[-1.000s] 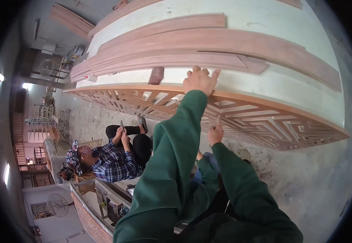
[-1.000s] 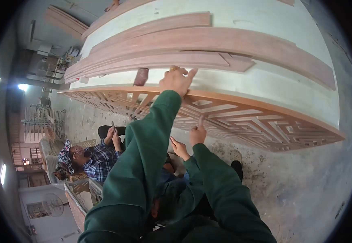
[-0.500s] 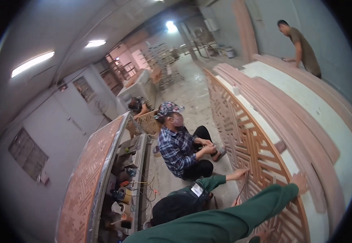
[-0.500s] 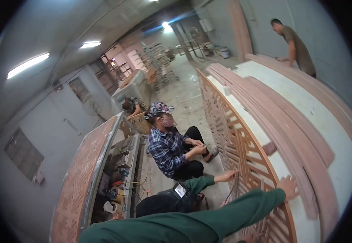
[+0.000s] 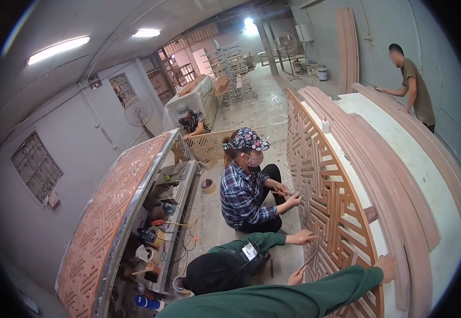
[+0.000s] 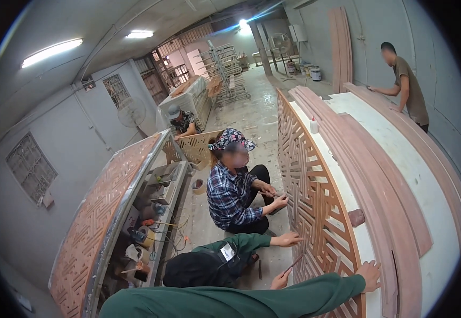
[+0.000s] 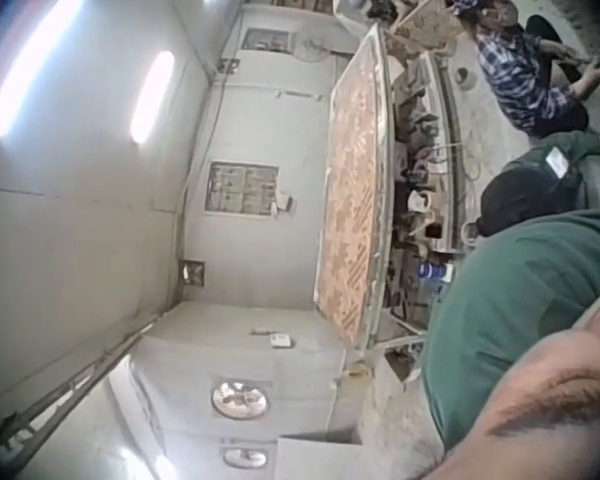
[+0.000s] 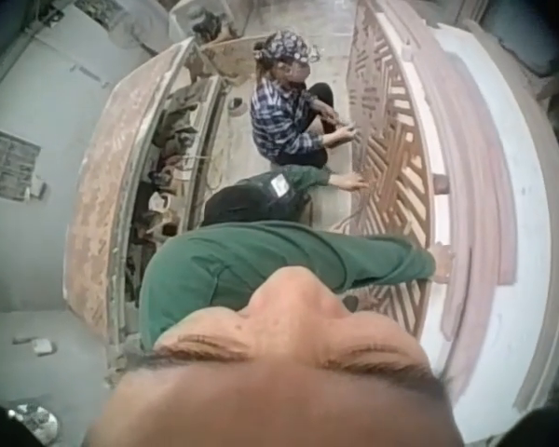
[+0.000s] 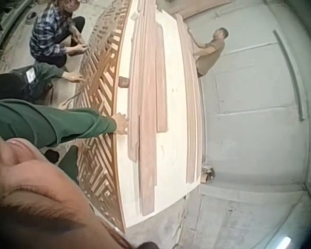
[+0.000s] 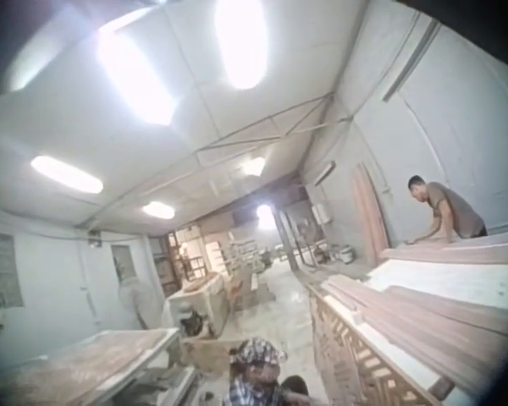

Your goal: Sanding a large decorative wooden screen with sandpaper in a workshop environment.

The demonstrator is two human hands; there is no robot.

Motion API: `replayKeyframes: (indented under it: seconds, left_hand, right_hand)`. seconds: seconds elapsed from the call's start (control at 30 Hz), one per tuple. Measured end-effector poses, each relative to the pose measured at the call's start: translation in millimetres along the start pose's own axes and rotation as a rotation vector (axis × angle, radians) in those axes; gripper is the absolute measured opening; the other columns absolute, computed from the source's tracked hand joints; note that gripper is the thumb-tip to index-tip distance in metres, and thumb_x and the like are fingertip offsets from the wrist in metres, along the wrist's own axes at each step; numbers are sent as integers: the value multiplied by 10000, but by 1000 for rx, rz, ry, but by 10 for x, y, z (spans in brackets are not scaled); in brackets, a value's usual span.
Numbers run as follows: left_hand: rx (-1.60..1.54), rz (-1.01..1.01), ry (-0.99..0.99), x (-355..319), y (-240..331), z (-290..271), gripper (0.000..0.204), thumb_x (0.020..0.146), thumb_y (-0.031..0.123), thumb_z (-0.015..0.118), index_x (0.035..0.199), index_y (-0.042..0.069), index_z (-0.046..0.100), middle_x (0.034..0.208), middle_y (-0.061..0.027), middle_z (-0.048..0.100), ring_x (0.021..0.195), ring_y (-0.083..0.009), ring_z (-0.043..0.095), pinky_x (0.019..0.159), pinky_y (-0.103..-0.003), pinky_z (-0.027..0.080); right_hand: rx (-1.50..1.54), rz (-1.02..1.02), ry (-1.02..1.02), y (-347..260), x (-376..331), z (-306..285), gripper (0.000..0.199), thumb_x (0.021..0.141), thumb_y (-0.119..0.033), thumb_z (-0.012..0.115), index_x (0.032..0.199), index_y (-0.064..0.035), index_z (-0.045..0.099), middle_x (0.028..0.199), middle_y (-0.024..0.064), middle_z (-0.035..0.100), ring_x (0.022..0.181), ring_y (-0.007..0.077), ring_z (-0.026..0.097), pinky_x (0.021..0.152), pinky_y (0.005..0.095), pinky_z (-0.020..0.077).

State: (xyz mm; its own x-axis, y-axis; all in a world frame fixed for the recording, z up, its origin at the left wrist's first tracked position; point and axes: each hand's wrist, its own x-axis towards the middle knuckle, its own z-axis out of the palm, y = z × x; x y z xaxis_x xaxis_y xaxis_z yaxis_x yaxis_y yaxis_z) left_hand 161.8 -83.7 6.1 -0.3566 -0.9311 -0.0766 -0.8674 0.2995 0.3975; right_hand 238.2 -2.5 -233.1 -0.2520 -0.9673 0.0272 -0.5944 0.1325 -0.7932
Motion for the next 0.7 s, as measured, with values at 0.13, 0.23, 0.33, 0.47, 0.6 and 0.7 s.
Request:
replayKeyframes:
  seconds: [0.13,0.23,0.33,0.47,0.6,0.7]
  left_hand:
    - [8,-9,-39,-115,-26,-130,514,797,473,476,881,-14,621,1020,-136,536,916,-254,487,677,-353,404]
    - [-32,3,-56,-100,76,-72,501,790,477,486,902,8,624,1033,-140,540,936,-267,501,708,-361,411]
    - [-145,-42,-61,-51,44,30,401,778,403,520,851,28,641,1007,-155,573,929,-280,549,756,-401,444]
    - [-55,-37,-32,-301,-18,-443,496,790,488,474,917,34,629,1032,-151,552,958,-294,536,779,-418,447]
    - [30,-6,14,-243,2,-432,533,810,510,432,892,23,631,982,-160,563,940,-307,543,769,-409,454]
    - [52,42,23,-247,71,-357,532,818,510,423,886,26,633,945,-160,570,901,-306,562,756,-412,457]
  right_hand:
    - [-2,19,-56,33,-135,-56,436,812,-199,488,1210,-32,426,1110,193,546,987,329,530,845,394,404]
    - [11,66,-46,-10,-152,-102,452,810,-192,490,1225,-34,410,1115,196,544,984,332,531,839,394,407]
    - [21,170,12,8,-320,-332,469,808,-186,493,1241,-36,394,1120,199,541,981,335,532,834,395,409]
    - [71,377,176,1,-572,-757,493,805,-177,497,1261,-38,373,1127,204,537,977,340,533,826,395,412]
    - [160,487,269,-98,-612,-927,518,802,-168,501,1281,-40,352,1133,208,533,973,344,534,819,395,415]
    - [199,546,273,-10,-759,-1030,538,800,-161,504,1296,-42,336,1138,211,530,970,347,535,813,395,417]
